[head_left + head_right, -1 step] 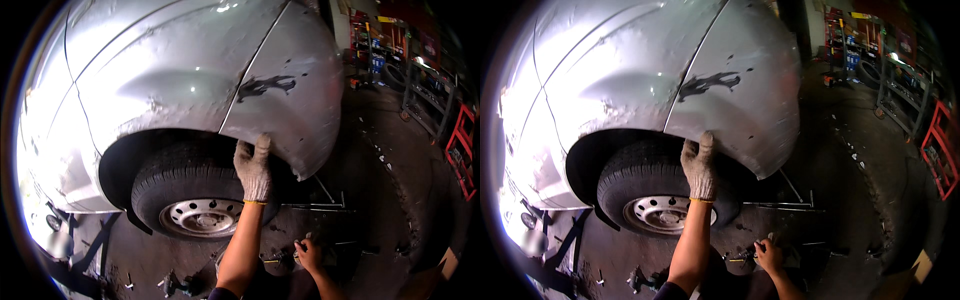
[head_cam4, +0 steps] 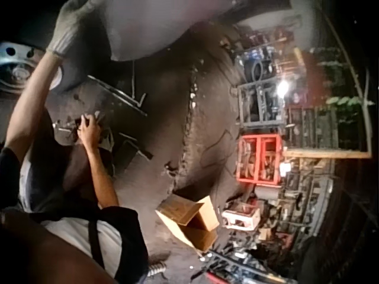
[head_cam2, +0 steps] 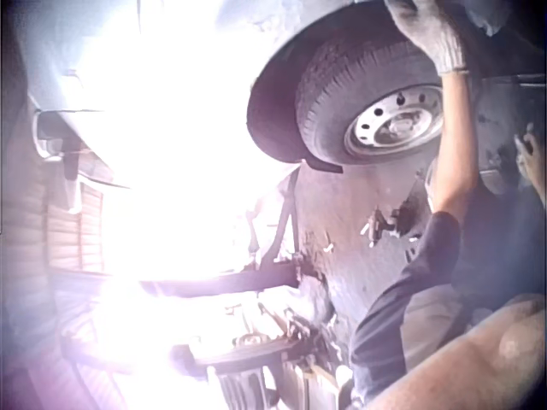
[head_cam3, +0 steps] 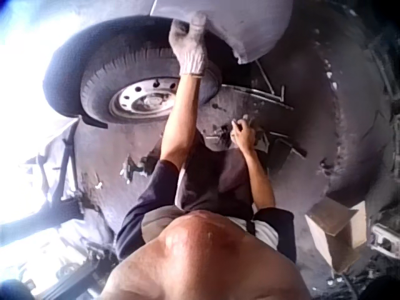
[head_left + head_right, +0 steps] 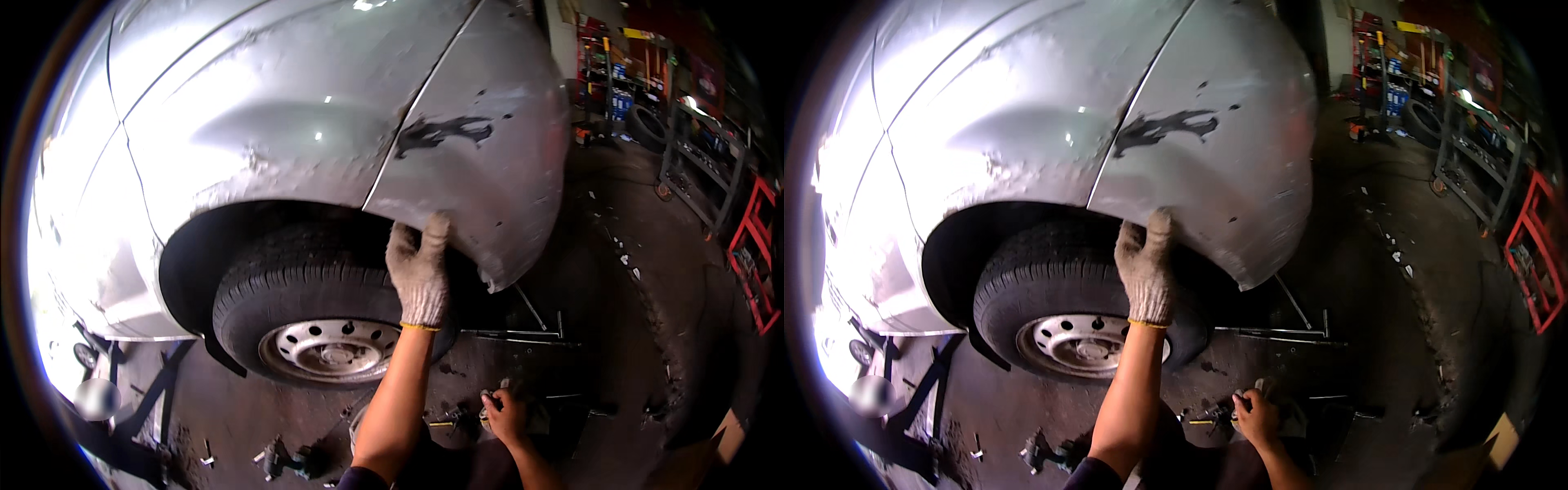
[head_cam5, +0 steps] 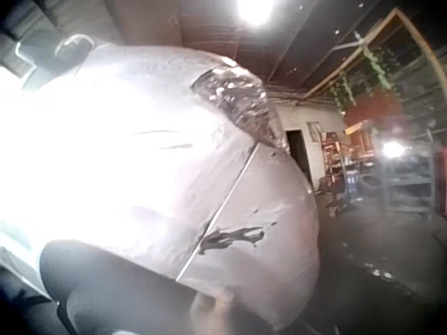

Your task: The person walks through a cluttered auto repair shop and works on the front right wheel area of a silver van. They use a wrench to loosen and tighten bolts on the wheel arch and fender, then walk to a tire machine and pick up a small metal part from the floor.

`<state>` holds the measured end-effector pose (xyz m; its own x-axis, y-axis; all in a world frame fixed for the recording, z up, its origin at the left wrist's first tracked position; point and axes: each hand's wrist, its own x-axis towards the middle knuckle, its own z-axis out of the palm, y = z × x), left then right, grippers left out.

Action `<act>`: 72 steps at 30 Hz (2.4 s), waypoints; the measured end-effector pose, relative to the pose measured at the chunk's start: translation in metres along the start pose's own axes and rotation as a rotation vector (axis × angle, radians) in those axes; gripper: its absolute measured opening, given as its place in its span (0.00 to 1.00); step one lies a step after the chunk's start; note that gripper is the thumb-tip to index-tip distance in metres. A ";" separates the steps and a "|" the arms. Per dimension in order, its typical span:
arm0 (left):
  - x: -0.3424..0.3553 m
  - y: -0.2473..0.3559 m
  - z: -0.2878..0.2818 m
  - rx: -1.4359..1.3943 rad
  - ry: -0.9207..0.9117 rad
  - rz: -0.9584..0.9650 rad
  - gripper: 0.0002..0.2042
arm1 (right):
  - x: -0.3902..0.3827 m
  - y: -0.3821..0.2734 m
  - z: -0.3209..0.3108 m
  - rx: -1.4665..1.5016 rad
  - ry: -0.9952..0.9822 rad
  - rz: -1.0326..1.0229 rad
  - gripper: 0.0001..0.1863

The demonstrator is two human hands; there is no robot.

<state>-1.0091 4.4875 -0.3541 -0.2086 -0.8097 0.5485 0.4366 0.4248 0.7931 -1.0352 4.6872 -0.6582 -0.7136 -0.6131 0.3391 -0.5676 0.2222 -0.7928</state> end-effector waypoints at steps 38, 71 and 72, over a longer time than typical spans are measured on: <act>-0.460 0.446 -0.247 -0.104 1.592 -1.093 0.15 | -0.179 -0.384 -0.165 -0.247 -1.425 0.118 0.11; -0.102 -0.013 -0.528 0.007 0.735 -0.590 0.25 | 0.201 -0.253 0.095 0.066 0.482 -0.297 0.08; -0.103 -0.049 -0.556 0.197 0.828 -0.494 0.25 | 0.196 -0.261 0.110 0.249 0.485 -0.153 0.07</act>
<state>-0.5224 4.3244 -0.5969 0.3837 -0.9101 -0.1564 0.2959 -0.0392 0.9544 -0.9813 4.4258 -0.4405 -0.7712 -0.1926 0.6068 -0.6074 -0.0632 -0.7919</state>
